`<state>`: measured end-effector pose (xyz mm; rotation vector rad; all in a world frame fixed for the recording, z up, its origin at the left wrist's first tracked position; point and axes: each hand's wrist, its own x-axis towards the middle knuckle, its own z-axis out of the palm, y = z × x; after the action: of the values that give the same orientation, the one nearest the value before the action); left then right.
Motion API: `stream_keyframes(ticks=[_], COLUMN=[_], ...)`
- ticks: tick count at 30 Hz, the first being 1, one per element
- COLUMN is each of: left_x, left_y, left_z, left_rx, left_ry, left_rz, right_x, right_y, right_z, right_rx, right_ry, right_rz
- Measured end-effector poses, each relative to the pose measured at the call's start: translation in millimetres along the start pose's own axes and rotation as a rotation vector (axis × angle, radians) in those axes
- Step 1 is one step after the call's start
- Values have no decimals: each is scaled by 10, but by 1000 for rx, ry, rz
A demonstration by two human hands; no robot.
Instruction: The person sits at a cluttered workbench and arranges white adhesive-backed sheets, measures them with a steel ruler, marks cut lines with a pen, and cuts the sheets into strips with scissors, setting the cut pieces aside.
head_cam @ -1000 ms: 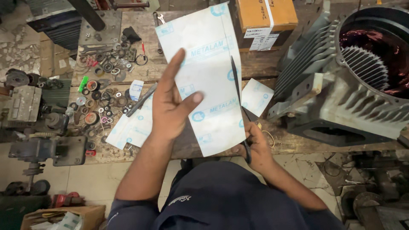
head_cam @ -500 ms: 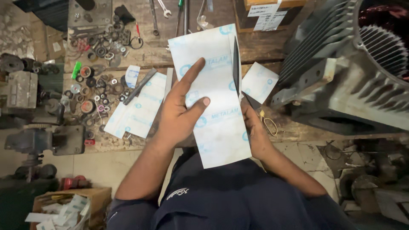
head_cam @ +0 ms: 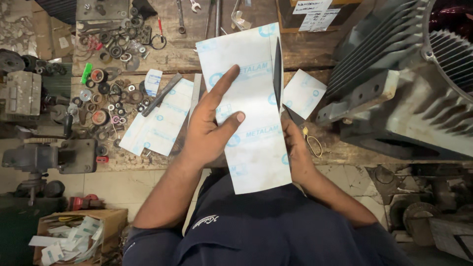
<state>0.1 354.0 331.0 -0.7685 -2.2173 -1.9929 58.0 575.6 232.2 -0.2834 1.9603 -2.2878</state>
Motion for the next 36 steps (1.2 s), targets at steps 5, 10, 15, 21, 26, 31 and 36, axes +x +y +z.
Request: stream_keyframes(ticks=[5, 10, 15, 21, 26, 31, 36], left_x=[46, 57, 30, 5, -24, -36, -61], left_y=[-4, -22, -14, 26, 43, 31, 24], left_z=[7, 11, 19, 47, 74, 119, 146], left_rx=[10, -6, -26, -5, -23, -39, -55], left_ry=[2, 0, 4, 8, 5, 13, 26], left_rz=[-12, 13, -7, 3, -17, 3, 12], right_x=[31, 36, 17, -31, -64, -129, -161], right_y=[31, 37, 1, -15, -16, -5, 71], right_z=[-7, -14, -21, -2, -11, -29, -46], right_rx=[64, 77, -7, 56, 117, 156, 184], right_ry=[39, 33, 50, 88, 98, 99, 105], right_rz=[31, 31, 45, 71, 100, 90, 85])
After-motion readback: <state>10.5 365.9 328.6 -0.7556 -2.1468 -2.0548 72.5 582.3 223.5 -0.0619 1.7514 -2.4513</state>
